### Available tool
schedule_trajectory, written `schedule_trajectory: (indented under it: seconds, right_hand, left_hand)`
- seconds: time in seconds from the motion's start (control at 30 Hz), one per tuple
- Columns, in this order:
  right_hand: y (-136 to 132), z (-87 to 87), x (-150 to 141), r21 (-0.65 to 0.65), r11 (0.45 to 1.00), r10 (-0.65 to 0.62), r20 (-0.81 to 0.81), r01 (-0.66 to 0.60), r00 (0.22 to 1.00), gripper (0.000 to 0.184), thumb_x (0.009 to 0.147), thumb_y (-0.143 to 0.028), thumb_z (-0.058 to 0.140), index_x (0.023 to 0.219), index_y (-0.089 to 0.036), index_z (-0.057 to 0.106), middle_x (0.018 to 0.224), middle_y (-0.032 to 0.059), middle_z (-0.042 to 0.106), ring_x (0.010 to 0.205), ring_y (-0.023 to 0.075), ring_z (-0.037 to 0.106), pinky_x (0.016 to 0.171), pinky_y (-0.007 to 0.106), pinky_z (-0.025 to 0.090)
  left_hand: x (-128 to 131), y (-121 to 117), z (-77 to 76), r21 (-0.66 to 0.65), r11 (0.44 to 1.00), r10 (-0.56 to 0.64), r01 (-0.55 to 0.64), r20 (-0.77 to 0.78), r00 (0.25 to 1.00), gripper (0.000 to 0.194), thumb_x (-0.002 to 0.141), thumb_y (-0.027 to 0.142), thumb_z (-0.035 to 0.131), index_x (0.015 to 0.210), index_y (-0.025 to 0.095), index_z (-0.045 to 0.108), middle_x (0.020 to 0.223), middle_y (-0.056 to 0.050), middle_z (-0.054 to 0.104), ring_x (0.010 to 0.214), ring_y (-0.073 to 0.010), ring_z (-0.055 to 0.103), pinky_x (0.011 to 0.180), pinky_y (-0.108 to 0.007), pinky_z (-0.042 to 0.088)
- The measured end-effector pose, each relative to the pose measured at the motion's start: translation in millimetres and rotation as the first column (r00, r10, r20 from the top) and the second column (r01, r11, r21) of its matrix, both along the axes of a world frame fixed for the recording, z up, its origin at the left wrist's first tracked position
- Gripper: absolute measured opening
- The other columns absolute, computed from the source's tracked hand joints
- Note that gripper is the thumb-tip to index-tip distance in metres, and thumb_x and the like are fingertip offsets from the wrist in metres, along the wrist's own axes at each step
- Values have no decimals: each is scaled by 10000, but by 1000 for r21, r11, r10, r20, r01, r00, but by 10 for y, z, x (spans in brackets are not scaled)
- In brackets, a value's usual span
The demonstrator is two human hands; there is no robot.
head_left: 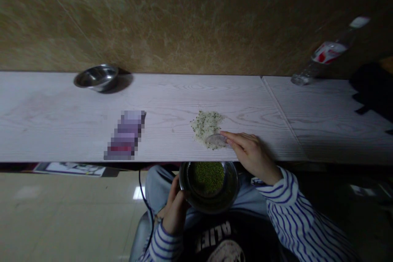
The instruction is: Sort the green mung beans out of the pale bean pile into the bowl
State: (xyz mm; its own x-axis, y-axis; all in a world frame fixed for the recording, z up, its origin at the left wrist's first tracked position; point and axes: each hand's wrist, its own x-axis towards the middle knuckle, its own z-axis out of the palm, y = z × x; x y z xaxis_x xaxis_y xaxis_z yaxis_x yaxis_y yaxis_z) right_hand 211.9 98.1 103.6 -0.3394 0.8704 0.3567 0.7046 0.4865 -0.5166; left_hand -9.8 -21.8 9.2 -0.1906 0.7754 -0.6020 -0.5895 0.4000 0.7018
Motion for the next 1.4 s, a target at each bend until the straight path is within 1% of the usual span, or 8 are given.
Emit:
schedule_trajectory:
  seconds: [0.17, 0.27, 0.5, 0.7, 0.8, 0.97, 1.2, 1.4]
  right_hand:
    - [-71, 18, 35, -25, 999, 35, -6, -36, 999, 338, 988, -113, 511, 1231, -238, 710, 1015, 29, 814, 886, 184, 755, 808, 363, 578]
    - [-117, 43, 83, -26, 1000, 11, -15, -12, 1000, 341, 987, -124, 522, 1236, -263, 708, 1042, 20, 812, 914, 179, 755, 815, 345, 579]
    - [-192, 41, 162, -11, 999, -45, 9, 45, 999, 324, 995, -148, 516, 1244, -225, 708, 1058, 52, 809, 927, 198, 757, 829, 362, 580]
    - [-238, 27, 74, -25, 999, -27, 34, 28, 999, 341, 998, -142, 499, 1249, -254, 701, 1040, 41, 810, 917, 196, 753, 827, 381, 576]
    - [-260, 48, 46, -21, 1000, 5, 30, -4, 1000, 328, 1000, -143, 496, 1227, -251, 707, 1058, 43, 810, 919, 194, 755, 810, 376, 581]
    - [-273, 58, 88, -18, 1000, -13, 14, 14, 1000, 330, 995, -143, 507, 1246, -232, 703, 1053, 53, 810, 923, 199, 759, 810, 363, 588]
    - [-257, 15, 67, -45, 998, -47, 10, 48, 999, 340, 995, -150, 497, 1242, -256, 705, 1089, 43, 806, 957, 196, 758, 854, 371, 596]
    - [-275, 46, -7, -56, 998, -2, 22, 3, 1000, 331, 992, -137, 501, 1228, -246, 706, 1095, 48, 807, 955, 197, 761, 832, 386, 600]
  left_hand:
    - [1, 0, -22, 20, 1000, 2, -3, 50, 999, 560, 660, 251, 751, 1215, 262, 680, 1030, -36, 753, 850, -220, 633, 711, -311, 521]
    - [-5, -6, -41, 32, 999, -7, 5, 38, 999, 555, 674, 245, 732, 1226, 248, 675, 1040, -46, 748, 852, -218, 619, 742, -324, 534]
    - [-5, -14, -80, 47, 999, -25, 24, 37, 999, 588, 696, 263, 728, 1277, 237, 640, 1068, -61, 738, 841, -230, 631, 756, -350, 541]
    - [9, -15, -59, 45, 999, -22, 22, 18, 1000, 559, 693, 255, 737, 1248, 238, 668, 1037, -56, 741, 821, -220, 638, 662, -303, 523]
    - [7, -19, -47, 48, 999, -13, 12, 31, 999, 546, 691, 250, 739, 1233, 247, 677, 1037, -48, 742, 826, -214, 638, 735, -331, 543]
    - [4, -26, -49, 50, 999, -19, 18, 16, 1000, 514, 716, 291, 740, 1227, 269, 690, 1133, -52, 734, 966, -254, 650, 843, -363, 530]
    - [19, -15, -48, 54, 999, 3, -4, 25, 1000, 512, 700, 232, 724, 1210, 225, 677, 1017, -46, 734, 799, -200, 625, 657, -287, 516]
    - [15, -12, -2, 34, 999, 1, -2, 16, 1000, 512, 686, 238, 714, 1196, 225, 674, 949, -37, 725, 764, -200, 609, 619, -288, 516]
